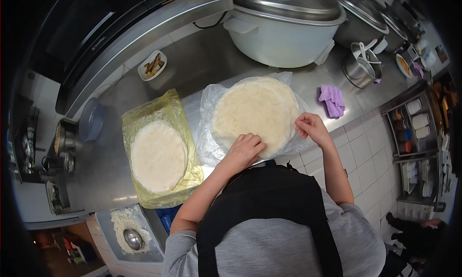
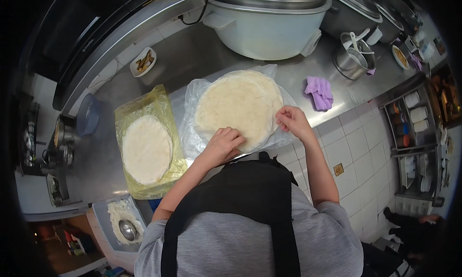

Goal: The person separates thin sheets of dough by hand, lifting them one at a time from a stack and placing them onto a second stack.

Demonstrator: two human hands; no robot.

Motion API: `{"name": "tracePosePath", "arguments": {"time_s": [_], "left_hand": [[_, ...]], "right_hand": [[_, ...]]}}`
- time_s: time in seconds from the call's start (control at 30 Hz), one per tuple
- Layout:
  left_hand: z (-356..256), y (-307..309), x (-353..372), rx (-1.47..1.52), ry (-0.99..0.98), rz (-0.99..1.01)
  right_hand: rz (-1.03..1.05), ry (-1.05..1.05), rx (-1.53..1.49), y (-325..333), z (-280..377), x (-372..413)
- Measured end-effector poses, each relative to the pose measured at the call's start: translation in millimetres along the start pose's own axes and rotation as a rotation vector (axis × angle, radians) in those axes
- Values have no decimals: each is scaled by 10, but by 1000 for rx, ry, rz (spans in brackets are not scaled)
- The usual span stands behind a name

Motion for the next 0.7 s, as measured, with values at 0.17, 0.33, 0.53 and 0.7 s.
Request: {"name": "tracePosePath", "arguments": {"time_s": [0.17, 0.33, 0.53, 0.7], "left_hand": [[73, -14, -114, 31, -29, 8], [154, 163, -256, 679, 297, -463], [47, 145, -407, 600, 143, -459], [46, 222, -467, 366, -19, -372]], "right_hand": [[263, -17, -32, -203, -154, 324], [241, -31, -129, -338, -58, 411], [80, 105, -186, -520, 210, 299], [49, -41, -49, -581, 21, 200]]}}
Point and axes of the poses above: each hand's wrist, its own x-axis away from the middle knuckle, its own y-axis out of the back of the hand, z = x × y, the point moved 5 cm from there along -x, towards the middle knuckle, and after that the axes turned 15 degrees about x, right-handed, at the moved point
